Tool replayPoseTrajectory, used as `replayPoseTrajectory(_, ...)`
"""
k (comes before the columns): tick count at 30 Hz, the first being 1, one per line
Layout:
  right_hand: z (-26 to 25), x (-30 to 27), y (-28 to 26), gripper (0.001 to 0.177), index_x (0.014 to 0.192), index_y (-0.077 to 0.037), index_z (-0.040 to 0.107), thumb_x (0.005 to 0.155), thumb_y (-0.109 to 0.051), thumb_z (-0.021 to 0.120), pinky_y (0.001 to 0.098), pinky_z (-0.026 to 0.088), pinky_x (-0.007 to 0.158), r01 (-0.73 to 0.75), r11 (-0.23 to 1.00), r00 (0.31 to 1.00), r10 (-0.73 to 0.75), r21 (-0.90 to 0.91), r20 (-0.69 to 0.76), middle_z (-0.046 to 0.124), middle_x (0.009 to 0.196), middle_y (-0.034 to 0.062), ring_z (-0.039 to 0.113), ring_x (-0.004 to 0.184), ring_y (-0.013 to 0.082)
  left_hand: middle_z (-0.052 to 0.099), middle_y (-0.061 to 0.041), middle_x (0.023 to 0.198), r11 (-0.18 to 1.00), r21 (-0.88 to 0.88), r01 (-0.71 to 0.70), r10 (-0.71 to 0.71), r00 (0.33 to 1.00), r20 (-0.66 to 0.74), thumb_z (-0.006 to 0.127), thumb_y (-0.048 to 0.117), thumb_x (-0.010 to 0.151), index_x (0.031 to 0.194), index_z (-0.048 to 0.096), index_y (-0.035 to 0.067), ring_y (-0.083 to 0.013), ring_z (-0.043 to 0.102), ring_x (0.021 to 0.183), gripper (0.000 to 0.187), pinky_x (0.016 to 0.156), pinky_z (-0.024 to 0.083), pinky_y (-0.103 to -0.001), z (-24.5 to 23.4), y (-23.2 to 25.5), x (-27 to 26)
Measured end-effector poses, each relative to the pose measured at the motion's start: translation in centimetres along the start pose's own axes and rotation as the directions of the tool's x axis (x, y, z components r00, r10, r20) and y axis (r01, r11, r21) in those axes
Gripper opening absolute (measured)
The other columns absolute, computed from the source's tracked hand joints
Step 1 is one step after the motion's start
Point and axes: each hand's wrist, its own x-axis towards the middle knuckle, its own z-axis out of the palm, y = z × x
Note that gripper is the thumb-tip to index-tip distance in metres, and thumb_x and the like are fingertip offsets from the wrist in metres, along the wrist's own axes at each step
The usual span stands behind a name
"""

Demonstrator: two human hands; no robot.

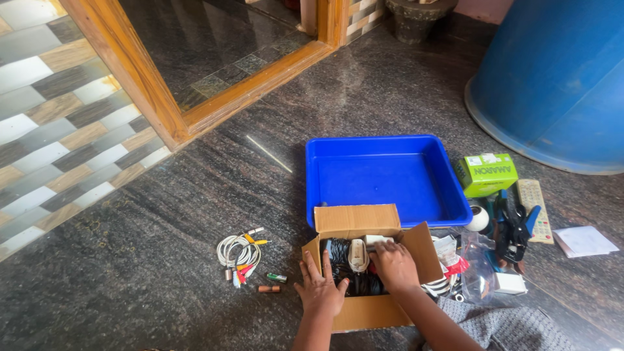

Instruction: The person sits on the floor and organizes various electronic accessories, including cables, adapters, and small devices, into a cardboard box. They pick up items from the floor and place them neatly inside the box.

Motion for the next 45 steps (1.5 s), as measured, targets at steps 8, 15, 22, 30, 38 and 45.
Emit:
replayPoseTrajectory(8,-1.3,0.2,-2.2,0.039,0.104,-0.004,0.076,0.078,-0.033,0.079,0.0465,0.055,0.082,-0.185,0.926,0.982,0.186,0.33,0.026,0.074,0.084,0.0197,0.068,0.09,0.0372,-0.028,-0.014,0.169,1.0,0.017,0.002,-0.002,1.0,-0.023,0.042,0.065,0.101,0.163,-0.018,0.033,-0.0366,-0.009,0.159,0.092,0.123,0.022,-0.064,0.3,0.1,0.0)
replayPoseTrajectory(15,1.3,0.7,-1.9,0.041,0.094,-0.001,0.078,0.079,-0.038,0.082,0.044,0.057,0.076,-0.481,0.77,0.871,0.367,0.419,0.326,0.075,0.083,0.0202,0.074,0.08,0.0348,-0.028,-0.013,0.169,1.0,-0.005,0.01,-0.01,1.0,-0.009,0.045,0.064,0.101,0.163,-0.017,0.033,-0.0361,-0.009,0.159,0.093,0.124,0.021,-0.064,0.1,0.0,-0.2)
replayPoseTrajectory(22,3.4,1.2,-1.9,0.043,0.102,-0.002,0.077,0.077,-0.036,0.082,0.0407,0.06,0.076,-0.561,0.706,0.825,0.433,0.433,0.362,0.079,0.089,0.0188,0.078,0.079,0.03,-0.03,-0.012,0.169,1.0,-0.007,0.014,-0.014,1.0,-0.003,0.045,0.064,0.102,0.162,-0.019,0.034,-0.0348,-0.01,0.159,0.093,0.125,0.02,-0.063,0.0,0.1,-0.1)
replayPoseTrajectory(30,1.8,1.7,-2.5,0.05,0.111,-0.001,0.075,0.071,-0.028,0.09,0.0367,0.064,0.062,-0.692,0.598,0.718,0.512,0.404,0.471,0.079,0.097,0.0147,0.078,0.074,0.0209,-0.029,-0.013,0.169,1.0,-0.004,0.017,-0.016,1.0,0.016,0.044,0.064,0.102,0.162,-0.021,0.035,-0.0342,-0.011,0.159,0.093,0.125,0.019,-0.063,-0.2,0.2,-0.2)
replayPoseTrajectory(38,-0.2,1.4,-3.0,0.048,0.109,-0.004,0.076,0.073,-0.033,0.089,0.0392,0.06,0.074,-0.541,0.775,0.826,0.415,0.327,0.382,0.078,0.091,0.0154,0.074,0.08,0.0283,-0.027,-0.011,0.17,1.0,-0.007,0.024,-0.024,1.0,0.02,0.045,0.065,0.101,0.162,-0.019,0.035,-0.0345,-0.01,0.159,0.094,0.125,0.02,-0.063,-0.5,0.2,-0.3)
replayPoseTrajectory(45,-4.4,1.2,-2.5,0.042,0.115,-0.009,0.073,0.08,-0.032,0.079,0.0419,0.06,0.079,-0.367,0.801,0.928,0.351,0.472,0.124,0.078,0.091,0.0128,0.076,0.086,0.0317,-0.025,-0.009,0.171,0.999,-0.014,0.031,-0.031,0.999,-0.014,0.048,0.066,0.1,0.163,-0.013,0.036,-0.0343,-0.008,0.159,0.093,0.124,0.021,-0.064,-0.1,0.1,0.0)
